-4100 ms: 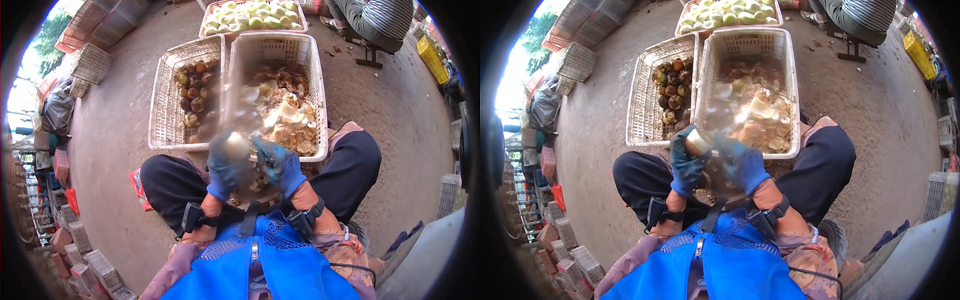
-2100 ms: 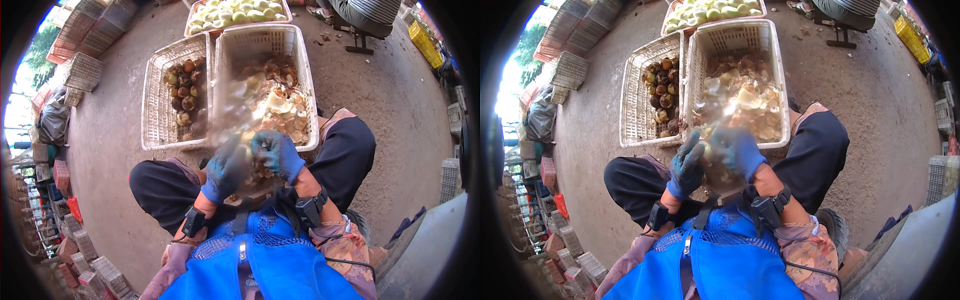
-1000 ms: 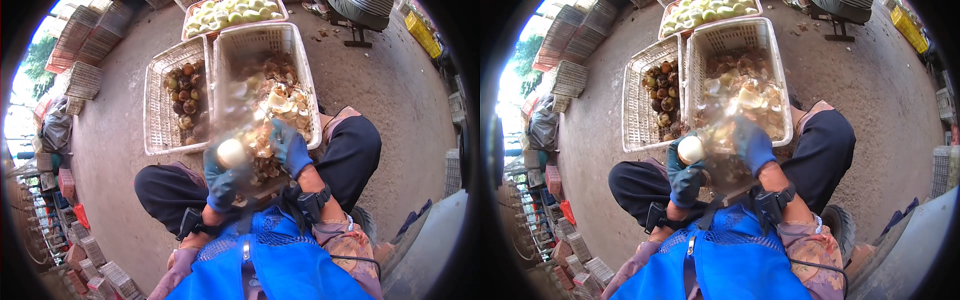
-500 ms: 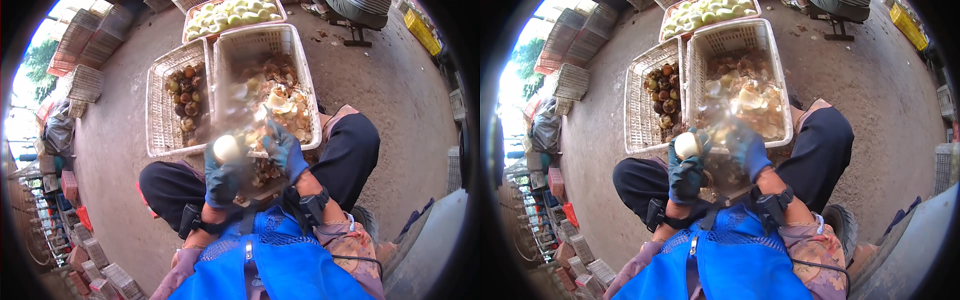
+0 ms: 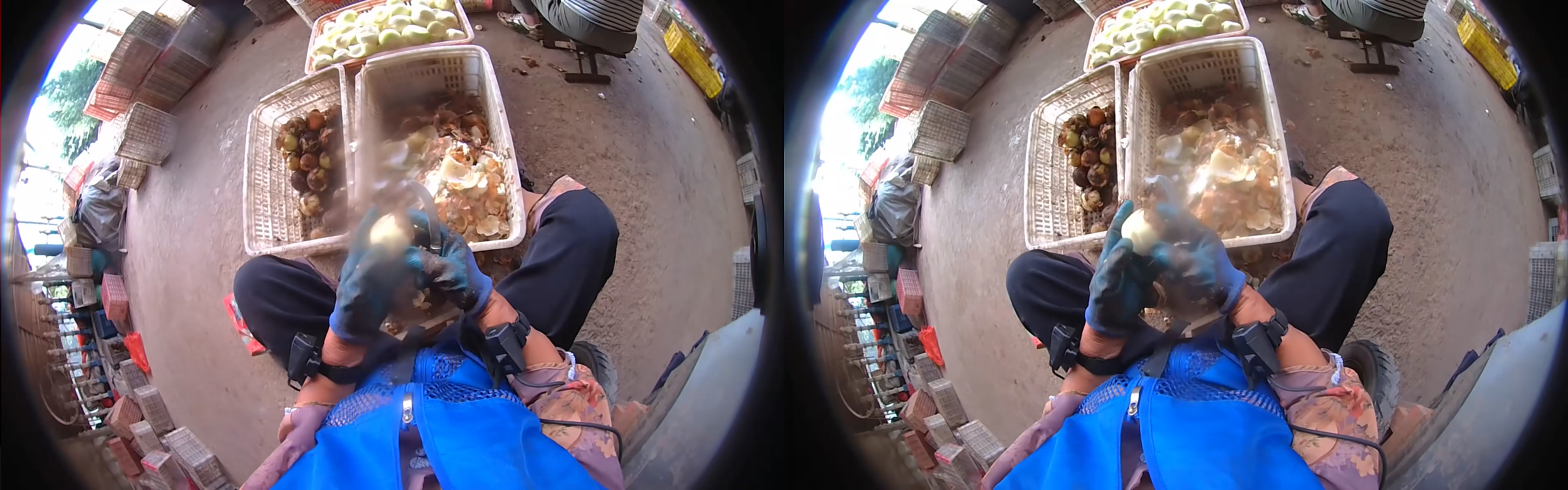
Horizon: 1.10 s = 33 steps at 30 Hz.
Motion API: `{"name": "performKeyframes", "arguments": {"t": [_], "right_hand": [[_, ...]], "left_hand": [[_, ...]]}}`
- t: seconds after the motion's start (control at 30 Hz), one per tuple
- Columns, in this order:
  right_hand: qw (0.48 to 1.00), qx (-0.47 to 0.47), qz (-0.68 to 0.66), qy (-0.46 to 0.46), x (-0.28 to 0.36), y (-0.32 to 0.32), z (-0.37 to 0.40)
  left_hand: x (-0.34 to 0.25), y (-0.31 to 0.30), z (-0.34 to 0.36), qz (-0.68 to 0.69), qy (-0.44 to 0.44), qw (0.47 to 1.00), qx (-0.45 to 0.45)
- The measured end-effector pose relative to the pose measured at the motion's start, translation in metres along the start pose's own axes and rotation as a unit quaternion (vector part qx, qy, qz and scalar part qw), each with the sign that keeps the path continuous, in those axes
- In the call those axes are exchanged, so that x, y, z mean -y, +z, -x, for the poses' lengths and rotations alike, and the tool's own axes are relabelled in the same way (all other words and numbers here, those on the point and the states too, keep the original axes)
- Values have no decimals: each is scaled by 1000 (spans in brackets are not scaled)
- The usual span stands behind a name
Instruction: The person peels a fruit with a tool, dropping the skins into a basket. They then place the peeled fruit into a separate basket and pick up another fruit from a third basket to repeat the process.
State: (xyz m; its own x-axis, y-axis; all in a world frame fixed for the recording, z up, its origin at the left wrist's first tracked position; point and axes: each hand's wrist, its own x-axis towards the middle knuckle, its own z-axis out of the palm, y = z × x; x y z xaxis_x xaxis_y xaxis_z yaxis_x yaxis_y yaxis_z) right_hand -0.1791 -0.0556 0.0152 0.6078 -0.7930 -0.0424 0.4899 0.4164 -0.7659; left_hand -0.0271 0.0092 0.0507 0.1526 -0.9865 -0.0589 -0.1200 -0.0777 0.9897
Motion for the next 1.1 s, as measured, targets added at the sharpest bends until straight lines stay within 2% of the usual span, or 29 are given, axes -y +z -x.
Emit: {"name": "performKeyframes", "arguments": {"t": [0.03,0.07,0.1,0.17,0.2,0.27,0.3,0.37,0.4,0.47,0.6,0.67,0.73,0.8,0.83,0.87,0.9,0.97,1.03,1.1], "right_hand": [[1000,-3,-4,9,0,0,1],[1000,-7,-8,18,0,0,3],[1000,-6,-8,20,-3,-1,3],[998,-8,40,-39,-13,-4,1],[999,-6,40,-37,-16,-5,1],[978,-35,206,-24,-17,-11,1],[977,-34,208,-21,-18,-14,1],[922,-68,377,-58,-20,-17,-1],[922,-65,378,-56,-9,-12,1],[843,-34,536,-39,23,2,6],[801,16,592,-88,11,-6,7],[745,28,662,-77,5,-4,8],[730,30,680,-62,7,1,8],[714,33,698,-48,12,4,8],[689,41,723,-31,14,4,9],[664,48,746,-14,14,4,9],[664,49,746,-14,13,3,8],[631,54,774,-1,10,2,8],[623,58,780,4,10,2,7],[615,59,786,12,11,3,7]], "left_hand": [[-4,0,-1,221,-70,973,-2],[-7,0,-2,430,-136,892,-5],[-5,-2,-4,443,-145,885,-16],[10,-9,-5,451,-141,881,-17],[11,-11,-5,459,-136,878,-16],[11,-11,-2,463,-135,875,-28],[11,-9,1,468,-137,872,-40],[17,-11,1,494,-121,861,-30],[19,-12,0,517,-106,849,-17],[19,-13,-4,525,-110,843,-38],[17,-18,-6,566,-111,815,-50],[26,-21,-5,550,-99,828,-53],[27,-19,-5,535,-87,838,-56],[24,-16,-3,526,-96,837,-115],[34,-19,-2,527,-96,837,-116],[54,-26,-1,465,-123,864,-152],[70,-32,0,399,-150,885,-187],[87,-42,3,403,-156,885,-176],[86,-43,2,406,-163,884,-165],[83,-40,3,310,-135,927,-162]]}}
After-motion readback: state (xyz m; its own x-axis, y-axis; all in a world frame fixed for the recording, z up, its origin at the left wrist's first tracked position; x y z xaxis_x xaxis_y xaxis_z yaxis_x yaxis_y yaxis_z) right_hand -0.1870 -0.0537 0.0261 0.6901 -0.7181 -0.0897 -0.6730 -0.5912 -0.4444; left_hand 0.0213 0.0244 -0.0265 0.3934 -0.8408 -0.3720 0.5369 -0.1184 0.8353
